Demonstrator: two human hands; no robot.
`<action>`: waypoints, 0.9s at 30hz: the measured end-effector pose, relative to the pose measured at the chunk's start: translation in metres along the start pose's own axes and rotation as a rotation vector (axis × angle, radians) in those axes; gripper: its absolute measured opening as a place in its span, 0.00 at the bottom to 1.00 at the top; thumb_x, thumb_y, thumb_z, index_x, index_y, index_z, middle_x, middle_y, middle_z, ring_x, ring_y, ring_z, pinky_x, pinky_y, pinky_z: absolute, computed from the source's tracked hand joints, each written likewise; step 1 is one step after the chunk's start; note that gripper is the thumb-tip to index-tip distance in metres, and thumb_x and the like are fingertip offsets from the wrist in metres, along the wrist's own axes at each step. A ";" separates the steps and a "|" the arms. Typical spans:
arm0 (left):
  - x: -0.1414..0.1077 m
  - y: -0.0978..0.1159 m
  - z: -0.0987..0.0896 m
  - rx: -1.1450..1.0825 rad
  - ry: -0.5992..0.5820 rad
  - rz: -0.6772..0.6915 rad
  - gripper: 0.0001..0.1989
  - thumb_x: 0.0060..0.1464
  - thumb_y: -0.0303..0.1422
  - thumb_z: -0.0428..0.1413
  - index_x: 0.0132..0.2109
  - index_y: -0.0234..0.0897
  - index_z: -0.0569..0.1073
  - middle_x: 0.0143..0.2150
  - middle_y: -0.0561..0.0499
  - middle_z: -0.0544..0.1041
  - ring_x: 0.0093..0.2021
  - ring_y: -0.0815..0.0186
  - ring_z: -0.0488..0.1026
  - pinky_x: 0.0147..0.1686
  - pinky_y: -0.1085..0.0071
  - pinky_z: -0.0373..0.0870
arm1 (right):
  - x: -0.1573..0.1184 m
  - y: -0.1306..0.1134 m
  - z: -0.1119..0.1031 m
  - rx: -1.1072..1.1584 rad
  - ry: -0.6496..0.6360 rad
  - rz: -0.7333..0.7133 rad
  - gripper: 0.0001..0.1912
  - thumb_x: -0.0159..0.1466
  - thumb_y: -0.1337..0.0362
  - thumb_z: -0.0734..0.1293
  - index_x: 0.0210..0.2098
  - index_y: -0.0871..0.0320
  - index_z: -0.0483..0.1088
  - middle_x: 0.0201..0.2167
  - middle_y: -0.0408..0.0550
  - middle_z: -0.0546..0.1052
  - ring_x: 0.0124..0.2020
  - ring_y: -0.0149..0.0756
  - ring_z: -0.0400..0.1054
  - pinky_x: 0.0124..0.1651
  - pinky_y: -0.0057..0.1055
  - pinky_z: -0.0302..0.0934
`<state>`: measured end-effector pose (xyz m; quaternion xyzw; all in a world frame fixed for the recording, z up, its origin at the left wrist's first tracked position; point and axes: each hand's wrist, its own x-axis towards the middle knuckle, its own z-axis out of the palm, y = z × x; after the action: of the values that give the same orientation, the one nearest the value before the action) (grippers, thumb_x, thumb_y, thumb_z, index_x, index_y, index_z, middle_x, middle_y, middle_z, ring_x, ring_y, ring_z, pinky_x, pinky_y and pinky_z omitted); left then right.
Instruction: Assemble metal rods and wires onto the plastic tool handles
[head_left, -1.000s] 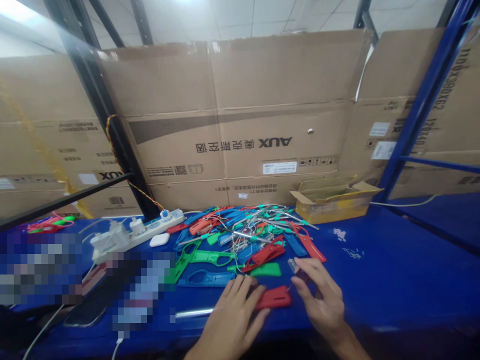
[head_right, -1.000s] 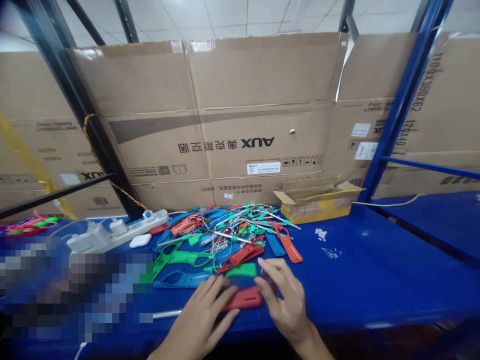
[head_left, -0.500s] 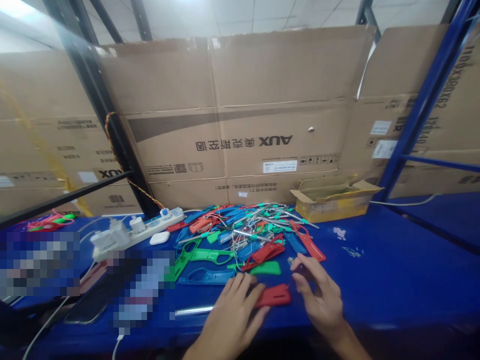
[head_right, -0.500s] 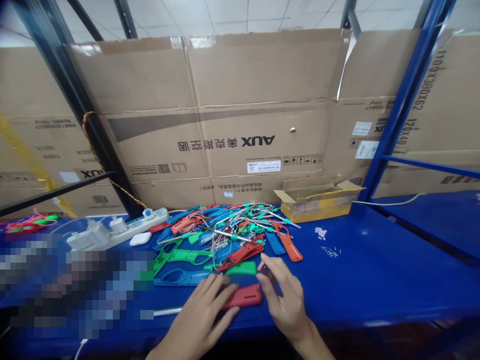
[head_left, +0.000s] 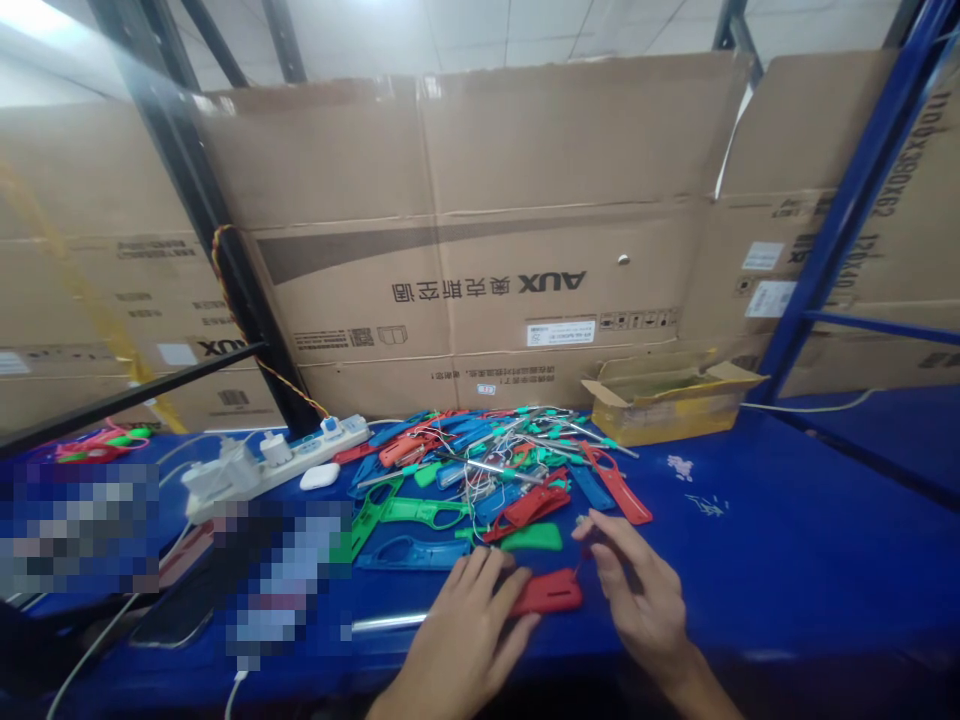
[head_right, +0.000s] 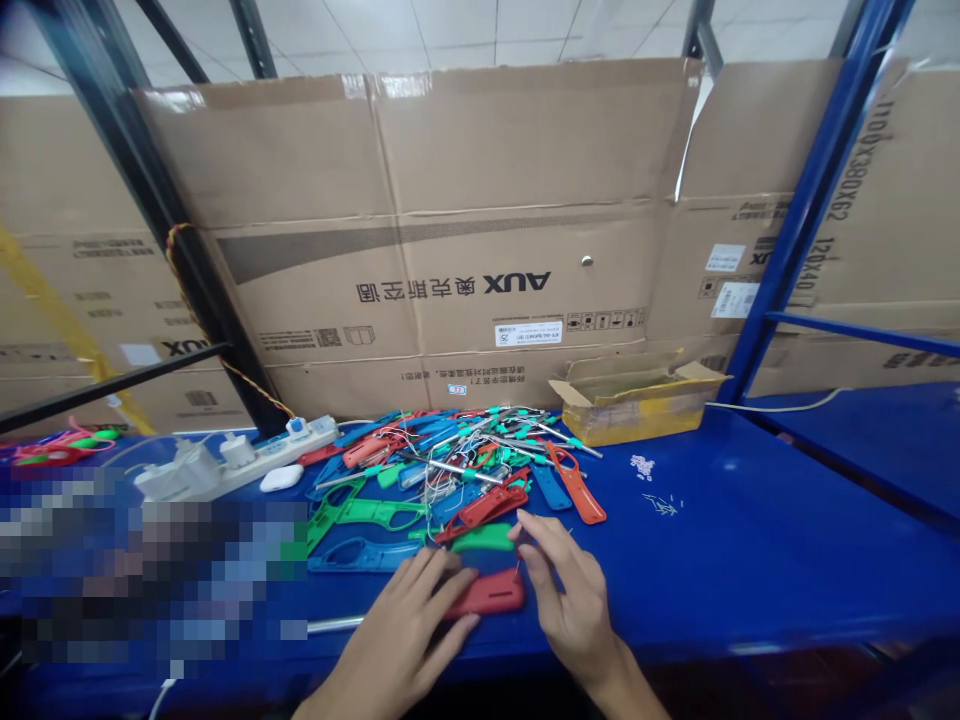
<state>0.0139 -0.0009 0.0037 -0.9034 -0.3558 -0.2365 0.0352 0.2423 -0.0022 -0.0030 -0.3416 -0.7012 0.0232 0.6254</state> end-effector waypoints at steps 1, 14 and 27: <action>0.000 0.000 0.000 0.004 0.005 0.000 0.15 0.67 0.37 0.56 0.59 0.41 0.74 0.53 0.45 0.77 0.52 0.51 0.74 0.52 0.54 0.76 | 0.001 0.000 0.000 0.003 0.005 -0.006 0.23 0.71 0.73 0.63 0.63 0.49 0.68 0.41 0.48 0.79 0.37 0.35 0.77 0.39 0.30 0.74; 0.000 0.000 0.001 -0.017 -0.010 0.000 0.17 0.66 0.35 0.59 0.59 0.40 0.73 0.53 0.45 0.77 0.52 0.50 0.74 0.52 0.50 0.76 | -0.009 0.003 0.000 0.022 -0.012 0.062 0.20 0.74 0.71 0.59 0.62 0.49 0.68 0.45 0.48 0.81 0.20 0.25 0.67 0.27 0.25 0.69; 0.000 0.000 0.000 0.003 0.022 0.005 0.15 0.68 0.38 0.55 0.58 0.40 0.74 0.53 0.44 0.77 0.51 0.52 0.74 0.50 0.55 0.76 | 0.000 0.000 -0.001 0.062 -0.066 0.005 0.23 0.74 0.73 0.58 0.64 0.48 0.67 0.48 0.50 0.79 0.24 0.26 0.70 0.28 0.25 0.70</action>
<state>0.0141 -0.0009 0.0033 -0.9016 -0.3533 -0.2461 0.0409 0.2433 -0.0025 -0.0023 -0.3228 -0.7196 0.0577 0.6121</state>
